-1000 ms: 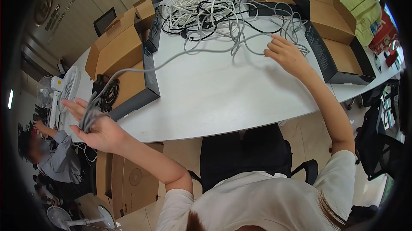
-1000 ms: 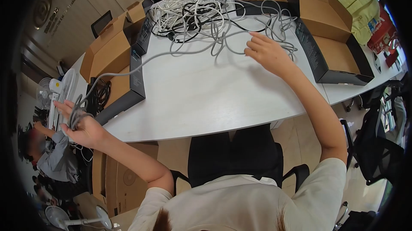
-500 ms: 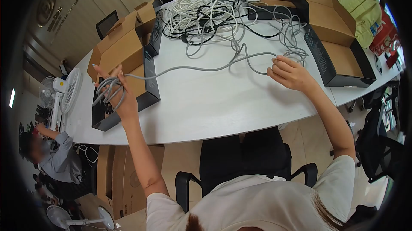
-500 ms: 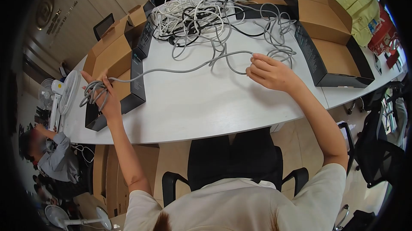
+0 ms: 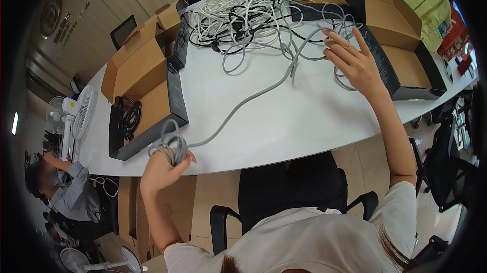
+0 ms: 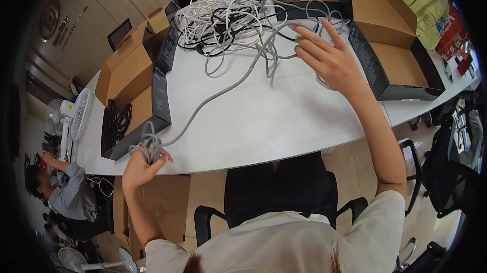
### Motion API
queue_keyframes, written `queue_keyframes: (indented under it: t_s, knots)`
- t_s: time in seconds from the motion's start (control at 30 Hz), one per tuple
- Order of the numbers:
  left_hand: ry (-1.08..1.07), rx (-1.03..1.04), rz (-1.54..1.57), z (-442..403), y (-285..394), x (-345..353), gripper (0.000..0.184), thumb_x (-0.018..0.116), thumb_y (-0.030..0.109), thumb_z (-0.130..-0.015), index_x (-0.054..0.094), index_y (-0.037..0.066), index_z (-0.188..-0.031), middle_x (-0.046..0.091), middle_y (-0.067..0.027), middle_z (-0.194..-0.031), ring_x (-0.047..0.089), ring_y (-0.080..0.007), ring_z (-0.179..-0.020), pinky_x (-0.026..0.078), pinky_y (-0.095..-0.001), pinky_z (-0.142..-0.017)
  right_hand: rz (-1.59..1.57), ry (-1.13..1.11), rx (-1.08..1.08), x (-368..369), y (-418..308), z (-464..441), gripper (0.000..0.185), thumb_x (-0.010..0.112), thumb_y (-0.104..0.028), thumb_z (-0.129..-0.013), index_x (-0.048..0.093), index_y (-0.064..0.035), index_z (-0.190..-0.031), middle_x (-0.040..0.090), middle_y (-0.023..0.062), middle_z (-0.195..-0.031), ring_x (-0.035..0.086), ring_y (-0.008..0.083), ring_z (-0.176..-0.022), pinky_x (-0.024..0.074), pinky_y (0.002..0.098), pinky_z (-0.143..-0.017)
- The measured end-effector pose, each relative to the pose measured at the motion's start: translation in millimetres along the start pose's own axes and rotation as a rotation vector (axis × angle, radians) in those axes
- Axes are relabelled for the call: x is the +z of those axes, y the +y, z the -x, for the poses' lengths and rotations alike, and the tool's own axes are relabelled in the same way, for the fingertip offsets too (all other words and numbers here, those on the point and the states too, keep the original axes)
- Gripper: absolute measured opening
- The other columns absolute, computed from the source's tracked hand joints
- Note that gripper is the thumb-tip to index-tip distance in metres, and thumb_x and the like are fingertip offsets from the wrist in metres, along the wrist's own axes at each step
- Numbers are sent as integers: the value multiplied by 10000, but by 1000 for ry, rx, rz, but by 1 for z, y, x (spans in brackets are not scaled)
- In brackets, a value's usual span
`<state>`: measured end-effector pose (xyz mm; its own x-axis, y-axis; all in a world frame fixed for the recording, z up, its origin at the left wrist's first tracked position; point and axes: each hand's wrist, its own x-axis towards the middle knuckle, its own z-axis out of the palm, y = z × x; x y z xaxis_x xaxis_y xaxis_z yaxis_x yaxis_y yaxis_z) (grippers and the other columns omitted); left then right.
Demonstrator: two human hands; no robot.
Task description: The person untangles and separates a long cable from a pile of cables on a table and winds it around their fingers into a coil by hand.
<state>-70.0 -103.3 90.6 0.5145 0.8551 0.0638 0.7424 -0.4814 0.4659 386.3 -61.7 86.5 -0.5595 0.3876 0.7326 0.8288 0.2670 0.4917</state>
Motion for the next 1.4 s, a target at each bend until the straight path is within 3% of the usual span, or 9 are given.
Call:
queue_keyframes:
  t_s: [0.13, 0.33, 0.43, 0.5, 0.63, 0.73, 0.9, 1.17, 1.4]
  knots:
    - [-721, -137, 706, 3, 9, -11, 239, 606, 203, -850, 685, -19, -814, 438, -9, -434, 387, -137, -333, 318, -262, -389, -96, -74, 16, 7, -2, -6, 64, 596, -69, -778, 584, -81, -839, 619, -10, -1069, 493, 119, -1200, 274, 411, -1118]
    - [-970, 1294, 1794, -28, 18, 29, 449, 523, 91, -847, 418, 1, -1274, 654, -135, -755, 580, -147, -527, 556, -315, -634, -270, -182, -76, 20, -21, -10, 60, 583, -71, -782, 567, -61, -839, 592, 10, -1132, 447, 137, -1247, 309, 403, -1101]
    - [-160, 1637, 2450, -10, 50, 21, 600, 391, 71, -911, 167, 99, -1467, 538, -186, -1260, 582, -226, -504, 498, -379, -909, -344, -306, -187, 28, -33, -3, 77, 581, -64, -779, 574, -47, -853, 587, 30, -1141, 423, 148, -1266, 344, 400, -1082]
    - [325, 1304, 2341, -12, 63, 5, 524, 321, 141, -973, 156, 133, -1470, 417, -154, -1390, 659, -241, -778, 357, -406, -1070, -376, -255, -225, 33, -46, 6, 78, 586, -64, -770, 575, -41, -844, 589, 32, -1129, 425, 142, -1265, 346, 398, -1081]
    - [946, 1013, 1826, -32, 39, -1, 573, 327, 278, -996, 59, 106, -1472, 376, -76, -1436, 367, -233, -1319, 278, -427, -1112, -355, -242, -347, 19, -64, 8, 71, 598, -72, -774, 582, -40, -835, 590, 40, -1150, 436, 141, -1260, 349, 389, -1077]
    - [1766, 324, 700, -84, 68, 12, 549, 367, 264, -991, 138, 109, -1466, 366, -113, -1441, 396, -269, -1300, 270, -389, -1105, -359, -243, -349, 6, -69, 11, 55, 606, -89, -791, 584, -58, -832, 575, 31, -1213, 436, 153, -1265, 350, 378, -1074]
    - [1009, 156, 28, -83, 34, 41, 439, 504, 185, -940, 425, 100, -1363, 446, -133, -1371, 527, -267, -1155, 430, -328, -930, -274, -208, -221, -7, -51, 16, 132, 587, -146, -832, 609, -115, -959, 466, -31, -1370, 373, 162, -1314, 330, 362, -1090]
    - [81, -25, 92, -68, 61, 55, 627, 779, 354, -713, 565, 92, -1240, 498, -53, -596, 520, -158, -554, 410, -309, -548, -157, -244, -167, -16, -39, 15, 221, 627, -228, -811, 627, -167, -1024, 451, -89, -1376, 352, 178, -1327, 275, 390, -1115]
    - [-204, -54, 102, -61, 57, 67, 269, 705, 318, -786, 698, 86, -922, 497, -49, -507, 495, -177, -486, 405, -292, -527, -460, -318, 155, -24, -45, -3, 588, 631, -367, -799, 460, -178, -1329, 496, 4, -1323, 373, 220, -1302, 239, 467, -1100]
